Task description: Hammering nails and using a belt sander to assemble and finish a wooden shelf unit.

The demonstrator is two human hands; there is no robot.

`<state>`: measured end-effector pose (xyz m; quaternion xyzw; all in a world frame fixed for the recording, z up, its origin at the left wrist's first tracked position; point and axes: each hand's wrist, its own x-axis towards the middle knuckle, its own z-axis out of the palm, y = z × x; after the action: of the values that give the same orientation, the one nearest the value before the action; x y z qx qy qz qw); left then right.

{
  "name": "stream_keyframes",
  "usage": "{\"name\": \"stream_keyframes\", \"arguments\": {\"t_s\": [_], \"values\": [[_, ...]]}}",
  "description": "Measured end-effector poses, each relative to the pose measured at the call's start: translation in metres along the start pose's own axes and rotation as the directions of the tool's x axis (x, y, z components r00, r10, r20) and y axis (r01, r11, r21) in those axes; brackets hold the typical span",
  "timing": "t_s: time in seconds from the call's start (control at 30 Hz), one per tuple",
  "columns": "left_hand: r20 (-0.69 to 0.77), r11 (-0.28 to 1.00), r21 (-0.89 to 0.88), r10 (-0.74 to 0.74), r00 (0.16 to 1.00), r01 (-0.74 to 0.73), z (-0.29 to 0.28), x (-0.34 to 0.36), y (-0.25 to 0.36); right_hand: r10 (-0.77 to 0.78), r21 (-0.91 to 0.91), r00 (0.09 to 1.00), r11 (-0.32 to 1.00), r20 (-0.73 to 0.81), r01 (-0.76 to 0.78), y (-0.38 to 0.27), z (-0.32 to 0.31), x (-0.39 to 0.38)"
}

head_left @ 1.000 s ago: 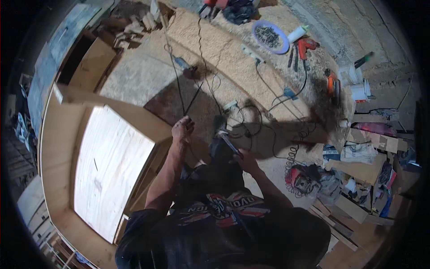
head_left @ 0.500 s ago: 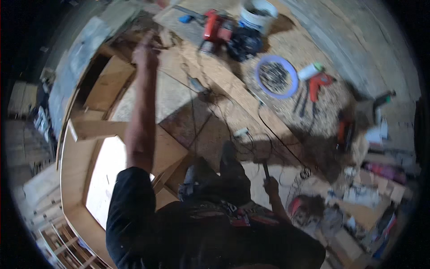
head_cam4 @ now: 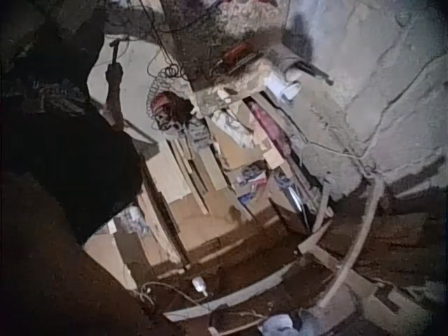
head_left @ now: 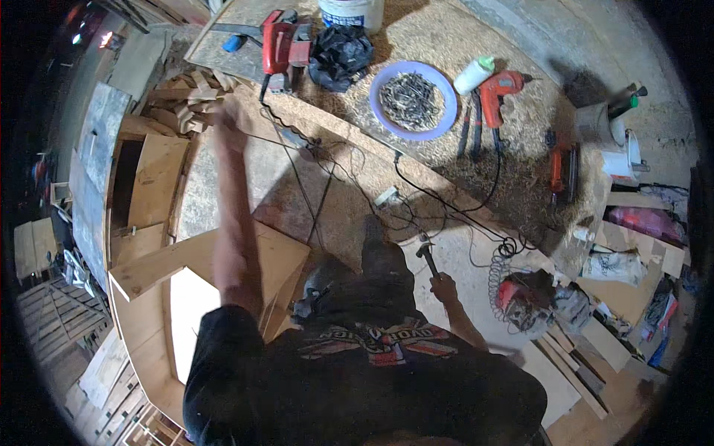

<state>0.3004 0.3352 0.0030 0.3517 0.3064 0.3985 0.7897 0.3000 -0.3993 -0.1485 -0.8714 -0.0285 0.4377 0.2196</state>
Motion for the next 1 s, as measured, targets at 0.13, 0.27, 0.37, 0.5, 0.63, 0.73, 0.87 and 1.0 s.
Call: {"name": "stream_keyframes", "arguments": {"t_s": [0.13,0.27,0.37,0.5,0.63,0.73,0.87,1.0], "values": [[0.108,0.939,0.311,0.120,0.987,-0.148,0.156,0.009,0.099,-0.326,-0.318,0.944,0.900,-0.041,0.297,0.082,0.018,0.009],[0.449,0.607,0.751,-0.181,0.875,-0.260,0.196,-0.010,-0.010,0.094,0.103,0.994,0.991,-0.049,-0.088,0.028,0.005,-0.002],[0.524,0.563,0.748,-0.177,0.833,-0.351,0.203,-0.038,-0.134,-0.008,0.137,0.996,0.990,-0.084,0.020,0.031,0.007,-0.006],[0.414,0.506,0.809,-0.133,0.900,-0.298,0.226,-0.064,-0.201,0.086,0.216,0.992,0.974,-0.092,-0.064,0.036,0.012,-0.009],[0.785,0.061,0.616,0.036,0.619,-0.785,0.227,-0.061,-0.229,0.219,0.295,0.976,0.934,-0.019,-0.204,0.031,0.022,-0.019],[0.743,-0.076,0.664,-0.038,0.668,-0.744,0.218,-0.051,-0.230,0.243,0.218,0.970,0.948,-0.016,-0.233,0.006,0.017,-0.026],[0.774,-0.015,0.629,-0.075,0.628,-0.777,0.235,-0.069,-0.223,0.178,0.157,0.980,0.974,-0.088,-0.163,0.055,0.039,-0.034],[0.745,0.206,0.667,-0.194,0.639,-0.716,0.219,-0.064,-0.215,0.274,0.275,0.962,0.924,0.015,-0.267,0.039,0.032,-0.034]]}}
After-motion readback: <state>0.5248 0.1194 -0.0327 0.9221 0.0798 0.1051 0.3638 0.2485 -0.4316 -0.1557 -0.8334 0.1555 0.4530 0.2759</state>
